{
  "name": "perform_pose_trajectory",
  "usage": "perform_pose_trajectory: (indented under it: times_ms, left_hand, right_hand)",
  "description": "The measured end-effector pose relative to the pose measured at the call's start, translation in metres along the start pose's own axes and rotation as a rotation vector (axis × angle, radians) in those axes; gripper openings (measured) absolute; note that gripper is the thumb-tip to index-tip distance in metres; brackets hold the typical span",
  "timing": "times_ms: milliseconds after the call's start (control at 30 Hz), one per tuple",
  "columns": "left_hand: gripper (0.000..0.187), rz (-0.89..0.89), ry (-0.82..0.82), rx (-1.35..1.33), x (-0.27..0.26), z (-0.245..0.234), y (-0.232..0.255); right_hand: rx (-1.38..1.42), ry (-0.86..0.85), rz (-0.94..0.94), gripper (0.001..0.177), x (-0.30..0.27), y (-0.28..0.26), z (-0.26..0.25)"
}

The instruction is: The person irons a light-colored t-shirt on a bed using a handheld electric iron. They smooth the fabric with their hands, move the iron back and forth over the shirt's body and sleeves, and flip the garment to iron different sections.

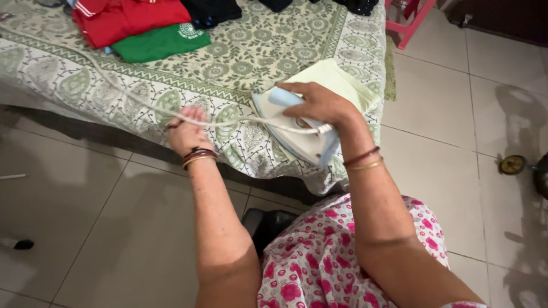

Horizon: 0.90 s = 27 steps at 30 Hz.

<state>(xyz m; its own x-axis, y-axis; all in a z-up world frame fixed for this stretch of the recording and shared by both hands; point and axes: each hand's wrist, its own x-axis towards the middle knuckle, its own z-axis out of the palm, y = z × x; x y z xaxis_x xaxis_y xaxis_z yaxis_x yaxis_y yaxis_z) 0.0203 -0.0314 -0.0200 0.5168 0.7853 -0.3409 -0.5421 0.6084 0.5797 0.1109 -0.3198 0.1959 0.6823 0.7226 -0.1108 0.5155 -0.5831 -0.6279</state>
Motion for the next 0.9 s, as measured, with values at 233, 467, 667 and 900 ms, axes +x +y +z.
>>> perform_pose_trajectory:
  times_ms: [233,467,667,900]
  left_hand:
    - [0.022,-0.136,-0.463,0.597,-0.041,0.045,-0.033]
    - [0.016,0.379,-0.446,1.438,-0.069,0.064,-0.041]
    - [0.034,0.538,-0.48,1.306,-0.071,0.064,-0.066]
    - [0.038,0.313,-0.533,1.249,-0.083,0.075,-0.063]
  right_hand:
    - [0.023,-0.011,-0.089,0.071,0.005,0.005,0.002]
    - [0.008,0.036,-0.072,0.072,0.01,0.013,0.012]
    - [0.018,0.162,-0.01,0.068,0.0,0.037,0.01]
    - [0.142,0.208,0.157,0.07,0.025,0.036,-0.006]
